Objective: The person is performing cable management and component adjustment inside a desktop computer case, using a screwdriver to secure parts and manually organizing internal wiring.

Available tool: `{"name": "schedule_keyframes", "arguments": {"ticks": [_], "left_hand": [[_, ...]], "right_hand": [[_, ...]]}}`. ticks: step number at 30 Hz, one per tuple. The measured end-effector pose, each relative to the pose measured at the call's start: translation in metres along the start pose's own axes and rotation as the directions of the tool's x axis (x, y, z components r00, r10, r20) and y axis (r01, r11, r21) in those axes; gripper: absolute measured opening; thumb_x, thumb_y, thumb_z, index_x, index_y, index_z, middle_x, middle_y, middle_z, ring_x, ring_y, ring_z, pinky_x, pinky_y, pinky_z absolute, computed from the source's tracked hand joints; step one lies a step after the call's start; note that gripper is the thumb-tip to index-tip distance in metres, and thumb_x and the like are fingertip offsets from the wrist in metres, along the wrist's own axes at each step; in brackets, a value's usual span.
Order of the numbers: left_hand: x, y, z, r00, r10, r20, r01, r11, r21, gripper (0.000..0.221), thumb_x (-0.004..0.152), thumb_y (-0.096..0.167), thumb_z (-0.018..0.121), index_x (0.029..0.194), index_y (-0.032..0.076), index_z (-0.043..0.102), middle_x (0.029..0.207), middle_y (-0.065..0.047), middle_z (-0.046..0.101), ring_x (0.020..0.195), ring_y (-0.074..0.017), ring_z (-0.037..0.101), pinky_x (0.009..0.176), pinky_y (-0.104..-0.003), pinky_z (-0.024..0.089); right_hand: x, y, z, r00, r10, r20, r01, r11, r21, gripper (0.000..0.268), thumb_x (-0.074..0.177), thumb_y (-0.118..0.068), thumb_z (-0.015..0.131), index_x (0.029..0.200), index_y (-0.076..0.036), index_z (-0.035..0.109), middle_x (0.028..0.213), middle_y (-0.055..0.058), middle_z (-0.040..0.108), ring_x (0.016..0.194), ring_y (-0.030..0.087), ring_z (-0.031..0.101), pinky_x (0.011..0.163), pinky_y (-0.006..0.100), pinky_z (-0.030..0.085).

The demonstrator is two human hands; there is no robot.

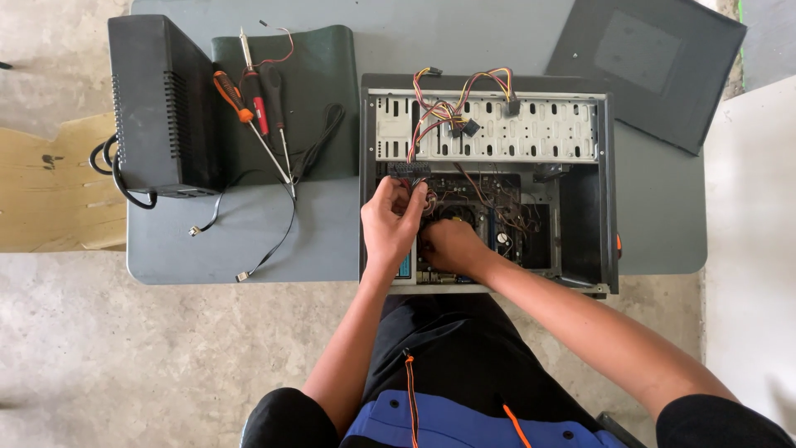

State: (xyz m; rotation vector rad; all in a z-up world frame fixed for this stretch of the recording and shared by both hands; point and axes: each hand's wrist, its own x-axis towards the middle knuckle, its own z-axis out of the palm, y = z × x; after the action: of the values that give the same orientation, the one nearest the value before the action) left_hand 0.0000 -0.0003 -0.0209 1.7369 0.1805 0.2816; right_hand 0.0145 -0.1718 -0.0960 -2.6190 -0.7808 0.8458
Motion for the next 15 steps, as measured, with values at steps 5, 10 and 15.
{"name": "schedule_keyframes", "arguments": {"ticks": [5,10,15], "left_hand": [[-0.0003,0.0062,-0.0008,1.000,-0.010,-0.003,0.010,1.000,0.014,0.015,0.108,0.023,0.075,0.109,0.008,0.071,0.080,-0.010,0.080,0.073,-0.0256,0.080,0.058,-0.041,0.064],[0.0002,0.0009,-0.0003,1.000,-0.009,0.006,0.009,1.000,0.004,0.015,0.109,0.023,0.075,0.110,0.008,0.072,0.080,-0.011,0.080,0.075,-0.0280,0.080,0.057,-0.043,0.063],[-0.0007,0.0010,-0.0015,1.000,-0.008,0.008,0.008,1.000,0.009,0.015,0.109,0.023,0.074,0.109,0.008,0.071,0.081,-0.012,0.080,0.075,-0.0290,0.080,0.057,-0.044,0.063]], "right_hand": [[0.0012,0.0022,0.0055,1.000,-0.002,-0.003,0.002,1.000,-0.015,0.023,0.084,-0.031,0.077,0.093,-0.011,0.084,0.080,0.014,0.080,0.084,0.042,0.080,0.076,0.055,0.065],[-0.0025,-0.0008,-0.0019,1.000,-0.015,-0.027,0.016,1.000,0.024,0.020,0.088,-0.025,0.074,0.096,-0.010,0.085,0.081,0.015,0.080,0.082,0.043,0.079,0.076,0.053,0.065],[0.0013,0.0017,-0.0016,0.998,-0.062,-0.015,0.062,0.998,0.003,0.022,0.090,-0.024,0.074,0.098,-0.007,0.085,0.084,0.017,0.081,0.083,0.044,0.079,0.075,0.056,0.065]]}}
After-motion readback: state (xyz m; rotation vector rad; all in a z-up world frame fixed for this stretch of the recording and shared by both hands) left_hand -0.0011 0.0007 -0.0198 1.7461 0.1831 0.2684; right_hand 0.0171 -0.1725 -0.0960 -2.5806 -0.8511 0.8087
